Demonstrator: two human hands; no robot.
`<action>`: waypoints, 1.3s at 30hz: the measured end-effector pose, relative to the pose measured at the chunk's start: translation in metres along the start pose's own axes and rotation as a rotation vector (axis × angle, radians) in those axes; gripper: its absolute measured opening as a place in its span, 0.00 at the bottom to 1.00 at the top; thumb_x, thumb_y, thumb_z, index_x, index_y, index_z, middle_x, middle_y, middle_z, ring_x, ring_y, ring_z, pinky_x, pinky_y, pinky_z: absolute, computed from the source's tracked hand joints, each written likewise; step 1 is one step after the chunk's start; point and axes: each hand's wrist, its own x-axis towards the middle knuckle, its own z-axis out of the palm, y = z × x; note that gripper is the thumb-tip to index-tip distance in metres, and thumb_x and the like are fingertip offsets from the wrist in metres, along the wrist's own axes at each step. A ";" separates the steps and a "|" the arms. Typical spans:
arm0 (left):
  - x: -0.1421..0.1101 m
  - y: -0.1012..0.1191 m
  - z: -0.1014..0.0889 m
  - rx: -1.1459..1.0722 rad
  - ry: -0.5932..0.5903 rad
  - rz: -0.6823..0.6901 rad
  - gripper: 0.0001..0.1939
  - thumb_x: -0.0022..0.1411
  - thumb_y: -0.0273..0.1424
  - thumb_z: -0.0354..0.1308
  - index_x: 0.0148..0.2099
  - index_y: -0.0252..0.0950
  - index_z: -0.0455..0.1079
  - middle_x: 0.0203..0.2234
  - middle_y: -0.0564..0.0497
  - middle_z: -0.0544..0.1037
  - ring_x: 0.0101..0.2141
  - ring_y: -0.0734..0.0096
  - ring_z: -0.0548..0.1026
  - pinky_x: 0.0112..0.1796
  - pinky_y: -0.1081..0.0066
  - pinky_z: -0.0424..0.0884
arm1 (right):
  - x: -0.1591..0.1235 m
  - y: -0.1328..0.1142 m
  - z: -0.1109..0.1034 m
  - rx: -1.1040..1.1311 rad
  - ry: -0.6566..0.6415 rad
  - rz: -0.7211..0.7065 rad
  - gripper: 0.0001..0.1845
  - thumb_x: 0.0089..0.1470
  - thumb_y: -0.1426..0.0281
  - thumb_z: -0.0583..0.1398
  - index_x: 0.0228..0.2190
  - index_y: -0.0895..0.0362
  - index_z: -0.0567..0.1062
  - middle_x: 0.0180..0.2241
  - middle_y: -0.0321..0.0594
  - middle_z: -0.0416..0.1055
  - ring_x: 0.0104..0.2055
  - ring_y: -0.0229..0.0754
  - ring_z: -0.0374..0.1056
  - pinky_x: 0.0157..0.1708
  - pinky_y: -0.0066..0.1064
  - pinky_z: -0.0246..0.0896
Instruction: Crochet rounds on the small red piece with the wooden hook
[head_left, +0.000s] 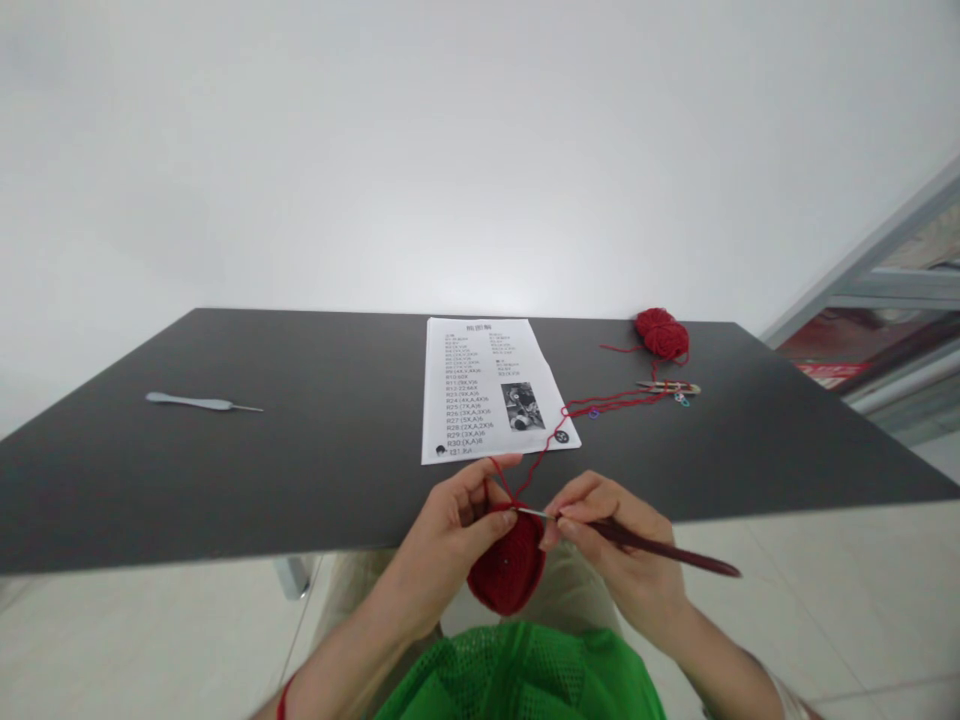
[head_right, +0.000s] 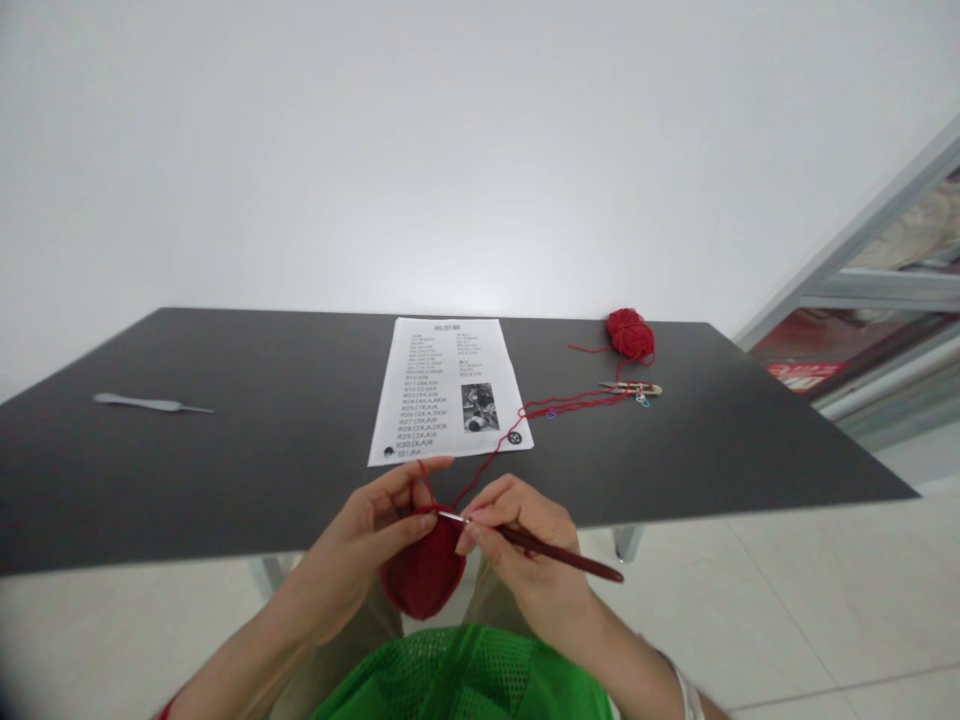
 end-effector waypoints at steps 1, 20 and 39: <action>0.000 -0.001 0.000 -0.012 -0.001 -0.010 0.23 0.50 0.25 0.63 0.51 0.33 0.70 0.22 0.58 0.70 0.24 0.77 0.65 0.26 0.74 0.57 | -0.002 0.001 0.000 -0.032 0.004 -0.028 0.05 0.56 0.74 0.63 0.29 0.54 0.77 0.25 0.37 0.75 0.26 0.38 0.73 0.26 0.27 0.69; -0.004 -0.012 0.015 -0.036 0.173 0.060 0.27 0.50 0.28 0.62 0.54 0.29 0.68 0.22 0.58 0.71 0.26 0.75 0.68 0.29 0.74 0.62 | -0.029 0.020 0.024 -0.542 -0.038 -0.351 0.13 0.56 0.82 0.58 0.40 0.55 0.74 0.35 0.43 0.76 0.35 0.42 0.73 0.33 0.32 0.73; 0.000 -0.011 0.005 -0.362 0.070 -0.043 0.21 0.46 0.26 0.70 0.46 0.35 0.76 0.22 0.56 0.73 0.23 0.81 0.68 0.27 0.78 0.62 | -0.001 0.024 -0.002 -0.719 -0.183 -0.802 0.12 0.59 0.82 0.55 0.38 0.57 0.75 0.34 0.42 0.78 0.34 0.39 0.74 0.32 0.29 0.76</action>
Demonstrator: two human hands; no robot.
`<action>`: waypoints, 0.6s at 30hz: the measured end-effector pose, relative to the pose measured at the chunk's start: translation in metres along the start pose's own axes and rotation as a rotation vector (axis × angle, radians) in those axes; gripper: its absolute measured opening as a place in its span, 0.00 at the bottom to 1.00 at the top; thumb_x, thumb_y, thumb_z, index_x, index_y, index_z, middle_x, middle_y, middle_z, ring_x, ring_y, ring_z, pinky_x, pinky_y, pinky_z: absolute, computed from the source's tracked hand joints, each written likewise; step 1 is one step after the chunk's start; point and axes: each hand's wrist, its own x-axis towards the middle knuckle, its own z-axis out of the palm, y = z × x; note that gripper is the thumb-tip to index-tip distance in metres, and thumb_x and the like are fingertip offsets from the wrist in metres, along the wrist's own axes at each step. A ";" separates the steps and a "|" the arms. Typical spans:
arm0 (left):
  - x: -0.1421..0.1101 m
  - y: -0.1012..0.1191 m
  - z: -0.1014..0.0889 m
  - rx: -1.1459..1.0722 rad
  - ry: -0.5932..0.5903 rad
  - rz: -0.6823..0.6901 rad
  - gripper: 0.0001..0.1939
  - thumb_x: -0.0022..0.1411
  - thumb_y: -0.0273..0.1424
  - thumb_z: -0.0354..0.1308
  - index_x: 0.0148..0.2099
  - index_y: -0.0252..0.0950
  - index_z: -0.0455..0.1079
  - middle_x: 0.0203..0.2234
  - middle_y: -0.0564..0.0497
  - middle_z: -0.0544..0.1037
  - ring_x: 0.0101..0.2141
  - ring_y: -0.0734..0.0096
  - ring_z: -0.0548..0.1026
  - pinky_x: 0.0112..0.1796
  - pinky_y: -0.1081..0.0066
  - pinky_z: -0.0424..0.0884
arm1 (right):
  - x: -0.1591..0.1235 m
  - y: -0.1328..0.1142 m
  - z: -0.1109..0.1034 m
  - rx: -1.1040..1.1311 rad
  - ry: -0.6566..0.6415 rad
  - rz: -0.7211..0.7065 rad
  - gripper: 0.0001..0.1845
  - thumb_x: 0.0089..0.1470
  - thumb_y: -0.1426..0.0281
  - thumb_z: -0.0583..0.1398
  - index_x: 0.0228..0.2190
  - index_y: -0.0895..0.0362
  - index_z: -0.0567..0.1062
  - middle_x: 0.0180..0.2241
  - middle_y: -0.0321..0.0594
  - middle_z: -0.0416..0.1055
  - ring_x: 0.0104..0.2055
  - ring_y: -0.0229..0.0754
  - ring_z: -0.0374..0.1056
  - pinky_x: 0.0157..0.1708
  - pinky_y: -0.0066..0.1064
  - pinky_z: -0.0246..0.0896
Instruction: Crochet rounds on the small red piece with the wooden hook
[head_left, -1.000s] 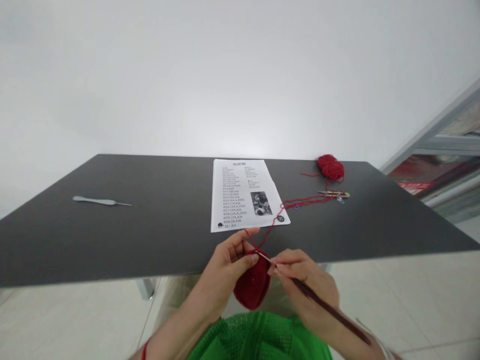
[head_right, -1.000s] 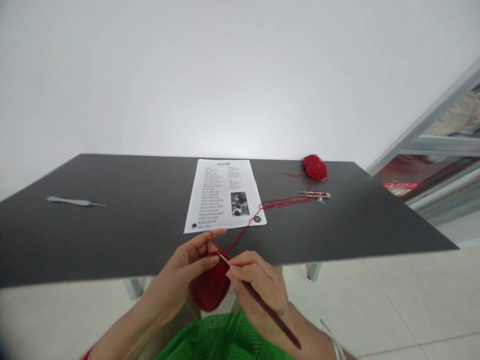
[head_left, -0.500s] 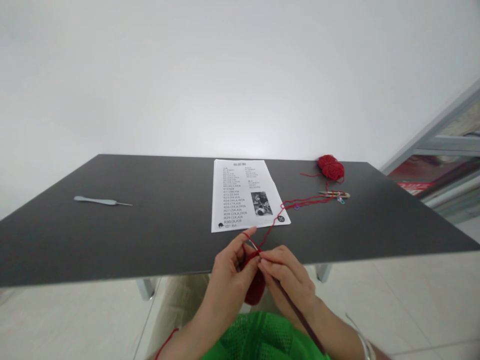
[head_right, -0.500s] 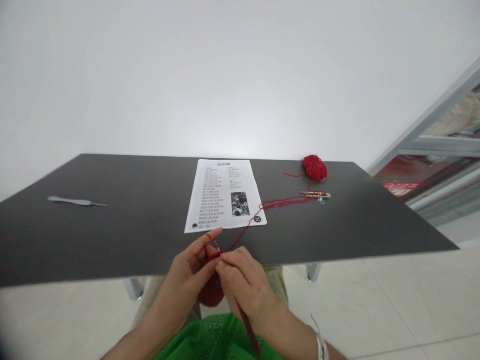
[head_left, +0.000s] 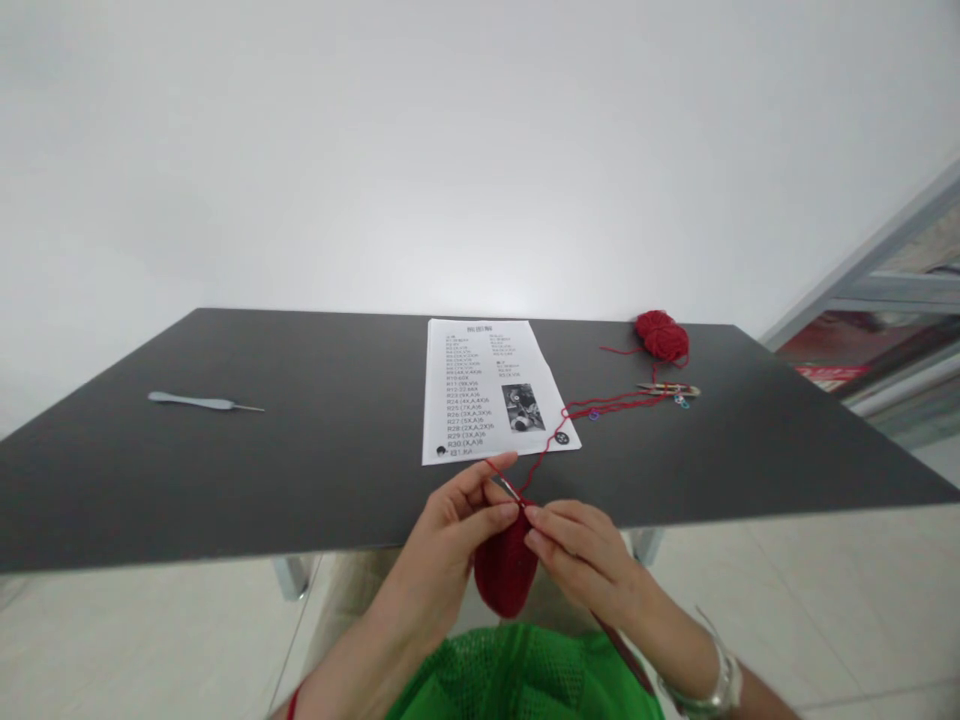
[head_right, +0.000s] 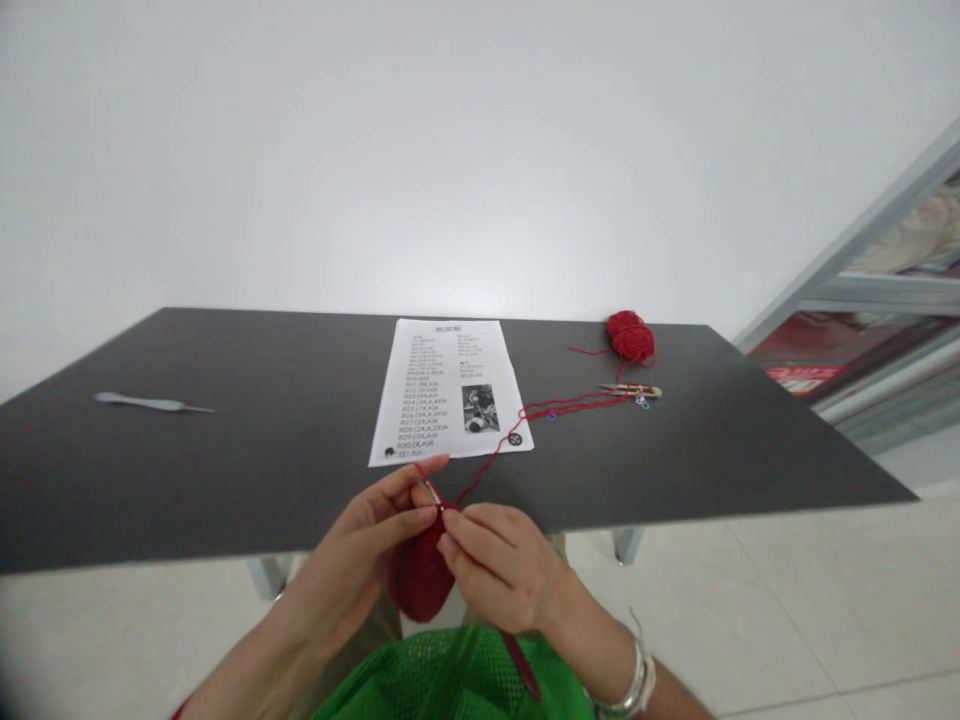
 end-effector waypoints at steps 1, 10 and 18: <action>0.001 -0.001 0.000 -0.029 -0.006 -0.026 0.22 0.45 0.26 0.70 0.46 0.34 0.76 0.21 0.57 0.73 0.22 0.81 0.68 0.27 0.79 0.62 | -0.001 0.000 0.001 -0.025 0.001 -0.013 0.12 0.59 0.82 0.55 0.38 0.56 0.75 0.34 0.41 0.78 0.34 0.39 0.75 0.33 0.29 0.76; -0.003 -0.004 0.005 0.218 0.120 0.171 0.27 0.51 0.27 0.65 0.54 0.31 0.70 0.21 0.57 0.72 0.24 0.76 0.68 0.28 0.76 0.64 | -0.010 -0.023 0.024 0.231 0.211 0.542 0.12 0.57 0.80 0.58 0.39 0.52 0.74 0.35 0.39 0.75 0.33 0.39 0.73 0.30 0.29 0.73; -0.004 0.009 0.002 0.548 0.114 0.269 0.21 0.56 0.26 0.59 0.53 0.34 0.71 0.24 0.56 0.73 0.27 0.72 0.70 0.32 0.73 0.65 | 0.002 -0.020 0.006 0.717 0.348 0.857 0.08 0.57 0.78 0.60 0.32 0.53 0.76 0.31 0.36 0.73 0.25 0.35 0.70 0.23 0.27 0.71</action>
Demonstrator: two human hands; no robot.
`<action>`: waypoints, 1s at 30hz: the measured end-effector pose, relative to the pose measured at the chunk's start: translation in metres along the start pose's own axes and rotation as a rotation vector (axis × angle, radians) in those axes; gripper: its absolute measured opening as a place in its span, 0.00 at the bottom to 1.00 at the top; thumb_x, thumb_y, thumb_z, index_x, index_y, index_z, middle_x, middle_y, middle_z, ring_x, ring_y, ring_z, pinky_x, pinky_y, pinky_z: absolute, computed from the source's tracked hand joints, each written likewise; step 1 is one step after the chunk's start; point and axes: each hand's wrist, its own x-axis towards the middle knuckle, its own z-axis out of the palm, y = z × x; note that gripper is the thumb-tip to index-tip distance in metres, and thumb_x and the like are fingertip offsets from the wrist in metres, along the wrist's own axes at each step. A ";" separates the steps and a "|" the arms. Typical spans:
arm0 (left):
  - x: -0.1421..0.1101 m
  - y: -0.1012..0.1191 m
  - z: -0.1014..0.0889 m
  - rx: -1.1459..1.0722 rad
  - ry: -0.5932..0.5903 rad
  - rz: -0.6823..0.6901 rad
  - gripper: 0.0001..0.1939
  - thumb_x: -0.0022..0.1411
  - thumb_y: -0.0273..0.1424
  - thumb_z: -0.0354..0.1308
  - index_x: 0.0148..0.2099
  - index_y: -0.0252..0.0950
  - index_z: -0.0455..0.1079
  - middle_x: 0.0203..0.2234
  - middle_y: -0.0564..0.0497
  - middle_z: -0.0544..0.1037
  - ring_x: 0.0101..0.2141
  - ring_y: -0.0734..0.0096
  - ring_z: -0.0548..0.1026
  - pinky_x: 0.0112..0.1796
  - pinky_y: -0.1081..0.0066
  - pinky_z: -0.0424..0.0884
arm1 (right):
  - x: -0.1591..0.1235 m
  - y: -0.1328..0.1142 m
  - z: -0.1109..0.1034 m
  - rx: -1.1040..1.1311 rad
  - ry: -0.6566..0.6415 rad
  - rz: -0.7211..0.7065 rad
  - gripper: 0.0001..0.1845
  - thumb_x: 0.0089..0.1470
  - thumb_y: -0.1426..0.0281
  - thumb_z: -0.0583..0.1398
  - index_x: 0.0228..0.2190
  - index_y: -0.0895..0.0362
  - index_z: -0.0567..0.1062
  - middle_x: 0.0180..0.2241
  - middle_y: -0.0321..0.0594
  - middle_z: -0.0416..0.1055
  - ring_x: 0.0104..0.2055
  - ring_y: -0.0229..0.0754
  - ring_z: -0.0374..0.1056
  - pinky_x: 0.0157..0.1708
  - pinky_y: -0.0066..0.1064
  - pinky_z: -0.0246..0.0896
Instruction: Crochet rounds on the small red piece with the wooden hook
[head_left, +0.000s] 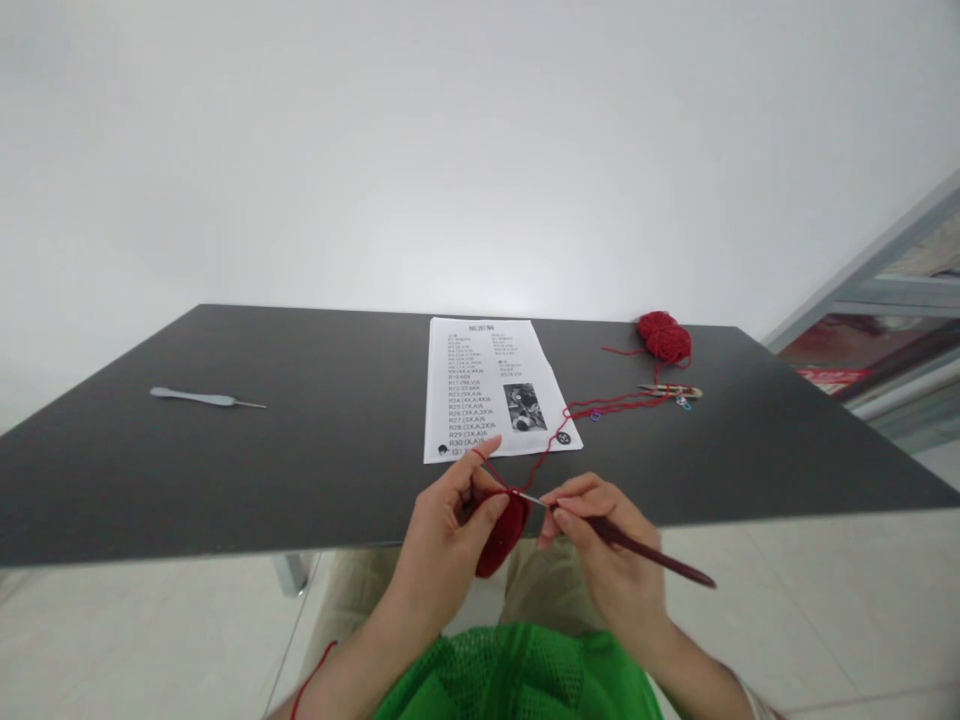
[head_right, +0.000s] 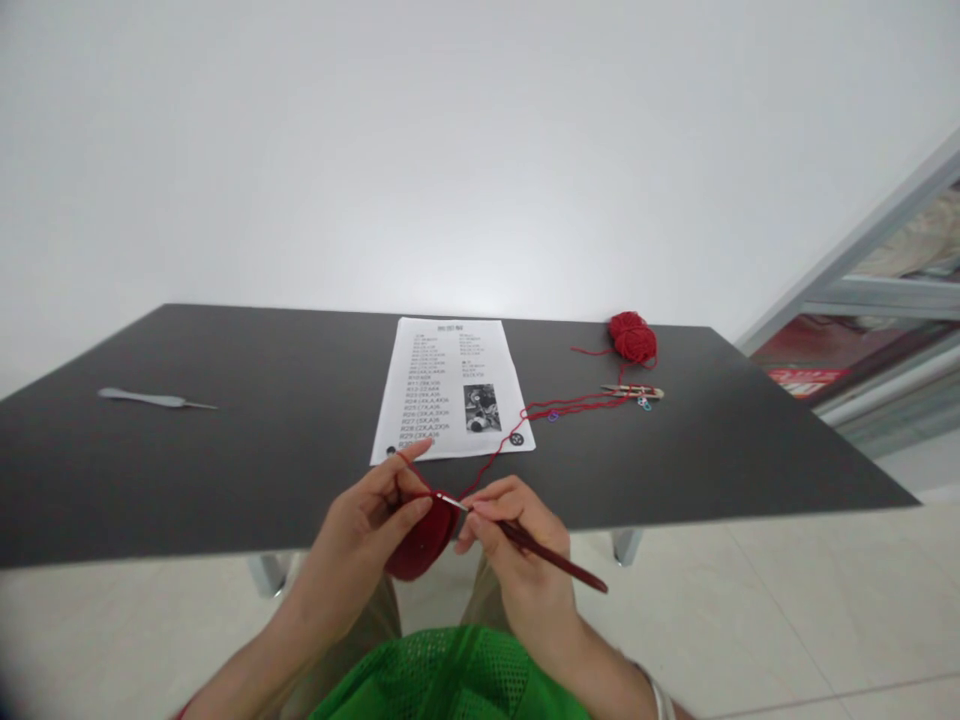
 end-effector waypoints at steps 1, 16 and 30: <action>0.000 0.001 0.000 0.050 -0.004 0.026 0.19 0.56 0.25 0.58 0.51 0.35 0.73 0.25 0.55 0.74 0.28 0.71 0.71 0.34 0.72 0.66 | 0.001 -0.004 -0.001 -0.067 -0.037 -0.047 0.09 0.56 0.79 0.60 0.32 0.53 0.77 0.30 0.37 0.73 0.26 0.36 0.71 0.25 0.27 0.71; -0.002 0.005 -0.003 0.205 0.026 0.110 0.06 0.55 0.23 0.57 0.28 0.37 0.74 0.34 0.47 0.80 0.34 0.64 0.76 0.36 0.69 0.66 | 0.003 -0.024 -0.012 -0.213 -0.176 -0.130 0.12 0.52 0.83 0.62 0.32 0.54 0.78 0.32 0.39 0.77 0.30 0.37 0.75 0.29 0.25 0.72; -0.003 -0.008 0.011 -0.362 -0.075 -0.224 0.27 0.48 0.26 0.68 0.53 0.34 0.72 0.22 0.57 0.72 0.25 0.76 0.69 0.29 0.75 0.63 | -0.012 0.019 0.001 -0.237 -0.054 -0.171 0.09 0.57 0.76 0.60 0.37 0.51 0.76 0.35 0.38 0.75 0.31 0.38 0.72 0.27 0.28 0.73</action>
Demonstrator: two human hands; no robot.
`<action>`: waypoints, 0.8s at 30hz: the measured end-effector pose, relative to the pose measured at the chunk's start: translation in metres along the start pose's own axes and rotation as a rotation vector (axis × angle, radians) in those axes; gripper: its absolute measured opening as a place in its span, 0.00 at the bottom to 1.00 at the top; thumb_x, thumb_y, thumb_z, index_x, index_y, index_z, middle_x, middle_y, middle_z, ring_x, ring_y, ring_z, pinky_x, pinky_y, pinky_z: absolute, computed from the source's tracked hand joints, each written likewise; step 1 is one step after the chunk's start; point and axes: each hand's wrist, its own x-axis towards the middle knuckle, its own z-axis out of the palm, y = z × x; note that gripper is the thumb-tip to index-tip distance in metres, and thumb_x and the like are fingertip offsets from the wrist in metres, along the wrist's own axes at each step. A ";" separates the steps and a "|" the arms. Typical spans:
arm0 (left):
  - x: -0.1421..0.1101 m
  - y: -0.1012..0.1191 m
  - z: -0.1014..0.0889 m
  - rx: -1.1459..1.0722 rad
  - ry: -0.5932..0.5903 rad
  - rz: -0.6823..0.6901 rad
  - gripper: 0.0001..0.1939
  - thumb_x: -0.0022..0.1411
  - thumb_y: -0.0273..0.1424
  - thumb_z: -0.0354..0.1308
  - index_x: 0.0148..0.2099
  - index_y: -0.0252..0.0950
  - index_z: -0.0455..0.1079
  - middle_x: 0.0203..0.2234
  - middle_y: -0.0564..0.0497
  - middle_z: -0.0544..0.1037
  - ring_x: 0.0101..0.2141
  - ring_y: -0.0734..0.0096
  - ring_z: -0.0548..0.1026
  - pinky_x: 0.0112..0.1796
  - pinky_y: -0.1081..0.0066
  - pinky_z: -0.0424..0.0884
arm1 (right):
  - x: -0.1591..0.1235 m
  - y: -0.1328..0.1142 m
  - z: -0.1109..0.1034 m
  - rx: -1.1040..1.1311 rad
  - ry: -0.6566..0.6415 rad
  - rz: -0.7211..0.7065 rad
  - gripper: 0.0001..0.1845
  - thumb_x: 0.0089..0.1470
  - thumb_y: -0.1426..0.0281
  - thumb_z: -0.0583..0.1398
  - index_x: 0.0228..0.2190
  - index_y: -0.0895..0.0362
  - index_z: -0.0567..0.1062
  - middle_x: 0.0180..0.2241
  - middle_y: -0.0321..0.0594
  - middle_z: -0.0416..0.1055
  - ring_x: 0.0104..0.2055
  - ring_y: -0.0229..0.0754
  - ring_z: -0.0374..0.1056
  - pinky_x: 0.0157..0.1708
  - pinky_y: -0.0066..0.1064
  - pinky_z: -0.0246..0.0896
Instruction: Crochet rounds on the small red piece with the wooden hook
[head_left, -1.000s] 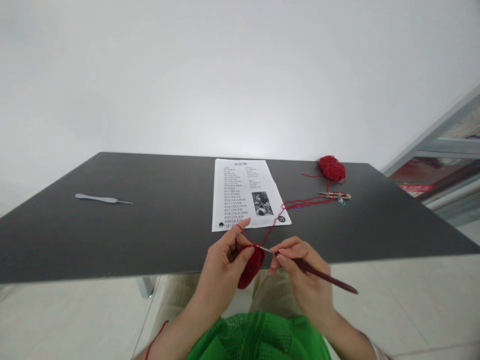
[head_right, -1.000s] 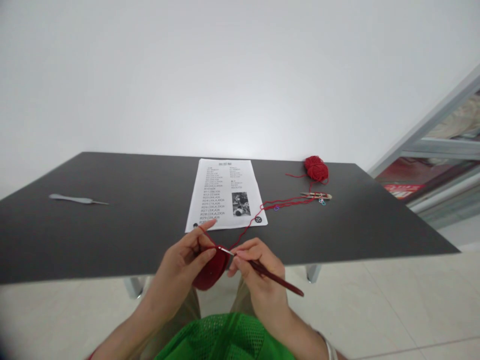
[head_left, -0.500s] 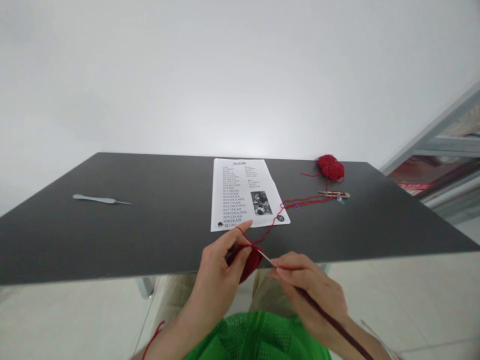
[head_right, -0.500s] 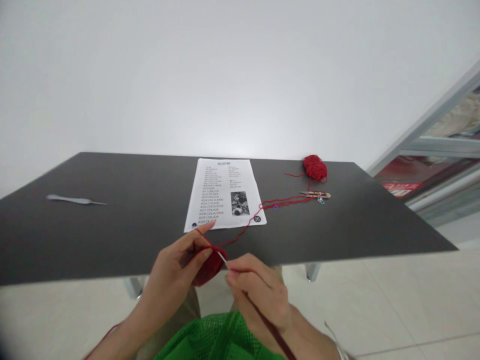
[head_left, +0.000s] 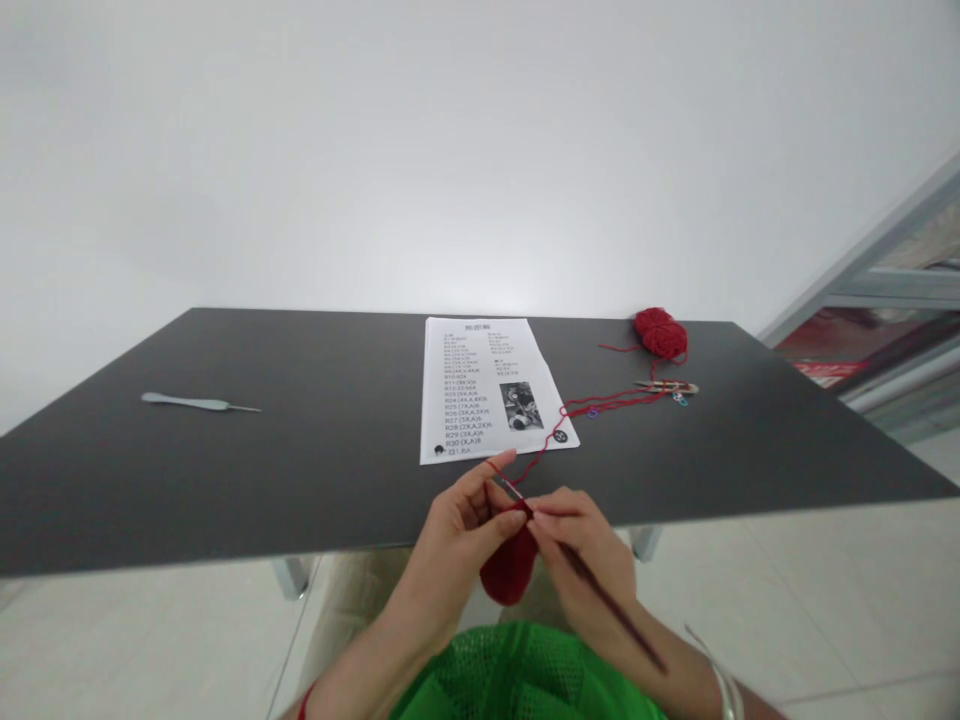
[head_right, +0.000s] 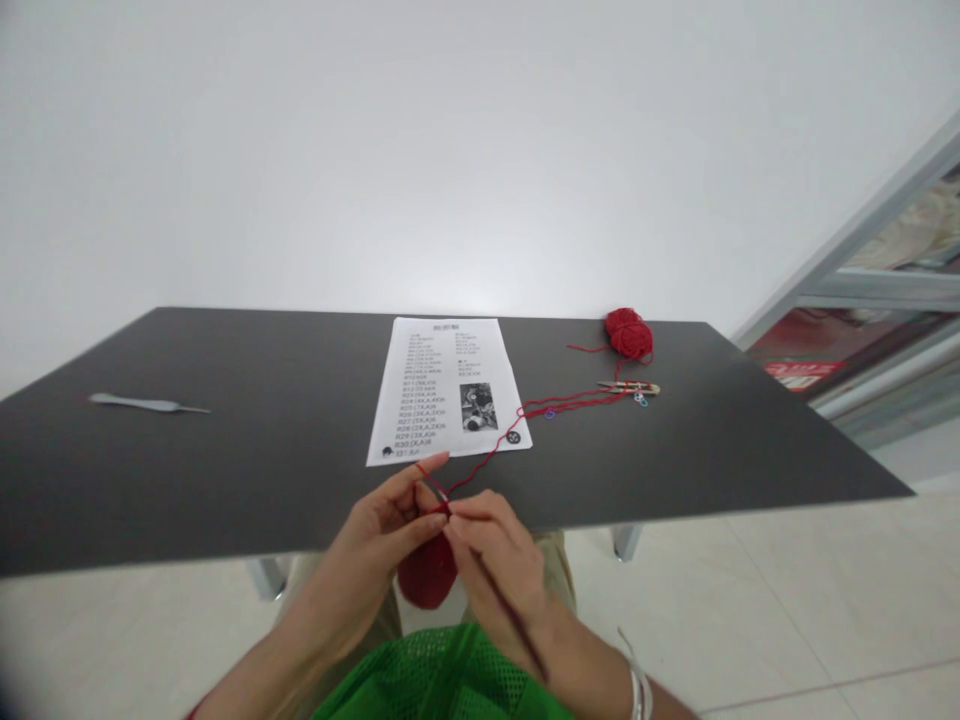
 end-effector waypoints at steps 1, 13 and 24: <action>0.001 -0.002 0.000 -0.043 0.003 -0.016 0.27 0.47 0.26 0.69 0.52 0.34 0.73 0.22 0.57 0.72 0.25 0.77 0.68 0.28 0.76 0.62 | -0.003 0.004 -0.001 -0.122 -0.040 -0.132 0.12 0.57 0.77 0.60 0.41 0.50 0.76 0.36 0.41 0.76 0.33 0.40 0.73 0.29 0.30 0.74; 0.010 0.010 -0.017 -0.232 -0.110 -0.166 0.23 0.45 0.22 0.69 0.47 0.33 0.75 0.22 0.57 0.72 0.21 0.82 0.68 0.25 0.81 0.63 | 0.019 -0.005 -0.007 0.297 0.009 0.111 0.04 0.57 0.75 0.61 0.33 0.54 0.76 0.32 0.38 0.74 0.25 0.36 0.72 0.21 0.28 0.73; 0.006 0.024 -0.023 -0.123 -0.193 -0.257 0.20 0.44 0.22 0.68 0.43 0.33 0.79 0.23 0.55 0.71 0.22 0.82 0.67 0.24 0.81 0.60 | 0.036 -0.025 -0.035 0.116 -0.260 -0.126 0.08 0.56 0.79 0.61 0.35 0.54 0.78 0.32 0.42 0.78 0.30 0.40 0.76 0.27 0.31 0.74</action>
